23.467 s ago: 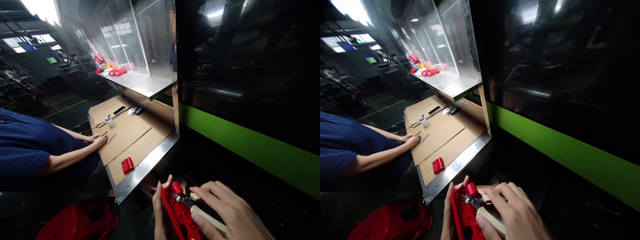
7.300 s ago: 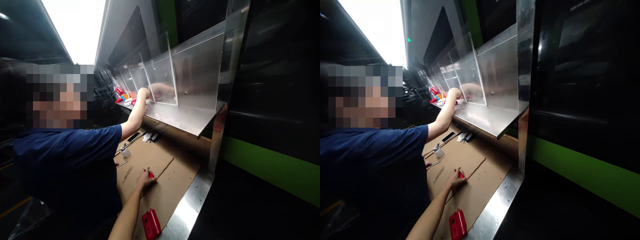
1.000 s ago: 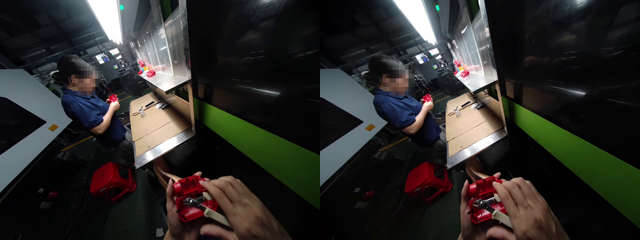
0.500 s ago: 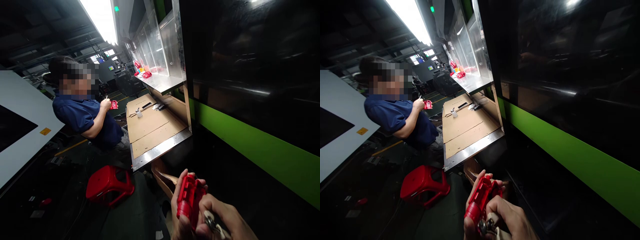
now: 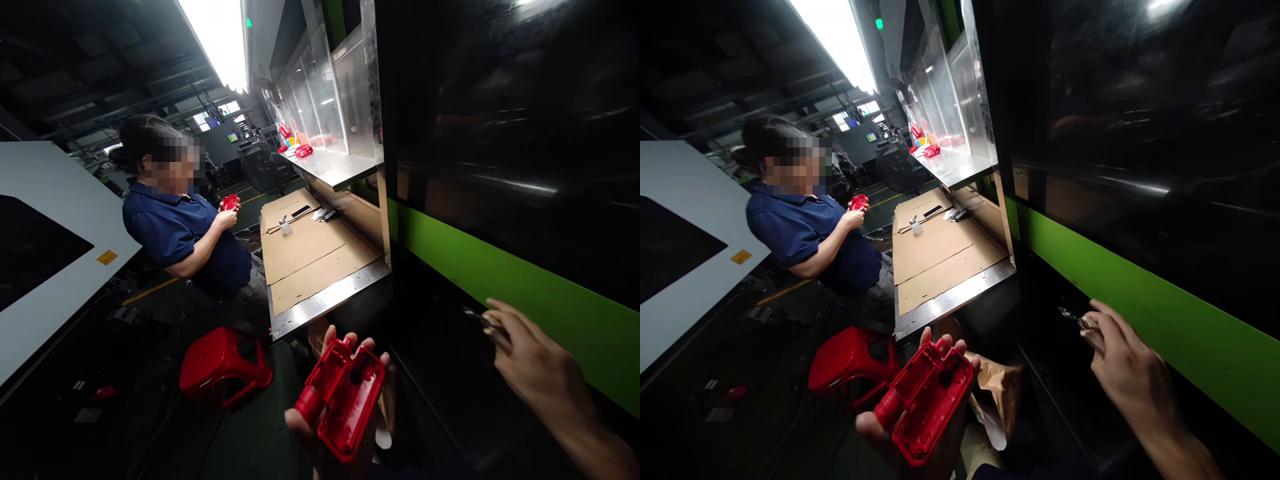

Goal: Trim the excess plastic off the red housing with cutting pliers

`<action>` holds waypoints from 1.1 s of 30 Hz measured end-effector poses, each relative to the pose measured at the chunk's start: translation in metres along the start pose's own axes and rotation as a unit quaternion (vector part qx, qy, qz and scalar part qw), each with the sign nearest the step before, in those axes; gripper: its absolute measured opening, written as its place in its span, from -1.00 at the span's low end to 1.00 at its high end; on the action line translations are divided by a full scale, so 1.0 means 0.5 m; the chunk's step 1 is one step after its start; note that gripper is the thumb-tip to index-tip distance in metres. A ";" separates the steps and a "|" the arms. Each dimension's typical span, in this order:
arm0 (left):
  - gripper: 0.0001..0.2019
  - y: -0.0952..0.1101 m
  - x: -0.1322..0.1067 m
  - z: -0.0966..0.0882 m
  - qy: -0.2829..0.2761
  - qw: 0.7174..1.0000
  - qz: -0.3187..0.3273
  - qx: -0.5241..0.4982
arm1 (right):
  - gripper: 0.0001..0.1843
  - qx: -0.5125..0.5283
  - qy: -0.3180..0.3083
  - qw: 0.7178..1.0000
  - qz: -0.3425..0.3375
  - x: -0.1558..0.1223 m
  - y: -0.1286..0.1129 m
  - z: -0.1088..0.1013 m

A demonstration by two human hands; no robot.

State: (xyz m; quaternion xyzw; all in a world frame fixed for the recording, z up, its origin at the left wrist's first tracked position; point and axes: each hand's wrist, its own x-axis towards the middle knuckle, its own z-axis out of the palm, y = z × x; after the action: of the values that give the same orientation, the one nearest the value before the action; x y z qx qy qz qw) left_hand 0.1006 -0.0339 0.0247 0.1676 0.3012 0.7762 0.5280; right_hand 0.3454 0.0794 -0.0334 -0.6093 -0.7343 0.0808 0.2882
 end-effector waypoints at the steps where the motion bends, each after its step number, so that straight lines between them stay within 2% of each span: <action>1: 0.00 0.003 0.003 -0.006 -0.006 1.000 0.002 -0.015 | -0.73 -0.012 -0.023 1.000 0.015 0.011 0.003 0.009; 5: -0.08 -0.003 0.014 -0.019 -0.062 0.991 0.021 -0.115 | -0.75 -0.018 -0.066 0.995 0.068 0.001 0.036 0.032; 8: -0.10 -0.011 0.020 -0.020 -0.055 0.989 0.001 -0.139 | -0.64 0.008 -0.098 0.991 0.092 -0.027 0.050 0.037; 12: -0.06 -0.018 0.026 -0.026 -0.052 0.986 -0.017 -0.160 | -0.30 0.117 -0.170 0.966 0.156 -0.040 -0.002 0.017; 15: -0.05 -0.022 0.029 -0.034 -0.086 0.983 -0.022 -0.158 | -0.28 0.183 -0.200 0.947 0.172 -0.039 -0.063 -0.014; 18: -0.03 -0.023 0.030 -0.035 -0.064 0.993 -0.002 -0.100 | -0.42 0.220 -0.241 0.941 0.088 -0.039 -0.104 -0.040; 21: 0.00 -0.020 0.028 -0.028 0.003 0.999 0.049 0.019 | -0.55 0.190 -0.209 0.958 -0.056 -0.034 -0.136 -0.054; 23: -0.08 -0.016 0.026 -0.022 0.026 0.994 0.073 0.081 | -0.60 0.153 -0.175 0.961 -0.148 -0.027 -0.165 -0.060; 25: -0.28 -0.011 0.023 -0.020 0.036 0.991 0.070 0.111 | -0.63 0.135 -0.167 0.956 -0.201 -0.019 -0.200 -0.064; 28: -0.48 -0.002 0.022 -0.027 0.045 0.989 0.044 0.134 | -0.65 0.147 -0.220 0.947 -0.185 -0.007 -0.254 -0.068; 31: -0.48 0.008 0.022 -0.045 0.053 0.987 0.020 0.150 | -0.69 0.163 -0.289 0.932 -0.144 0.002 -0.294 -0.067; 33: -0.46 0.013 0.024 -0.061 0.055 0.986 0.001 0.156 | -0.68 0.154 -0.307 0.929 -0.138 0.005 -0.309 -0.065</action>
State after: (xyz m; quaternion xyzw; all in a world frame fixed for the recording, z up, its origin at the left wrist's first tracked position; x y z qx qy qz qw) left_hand 0.0736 -0.0336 0.0050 0.2051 0.4471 0.7283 0.4770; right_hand 0.2311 0.0367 0.0667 -0.3953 -0.8422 0.3357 0.1475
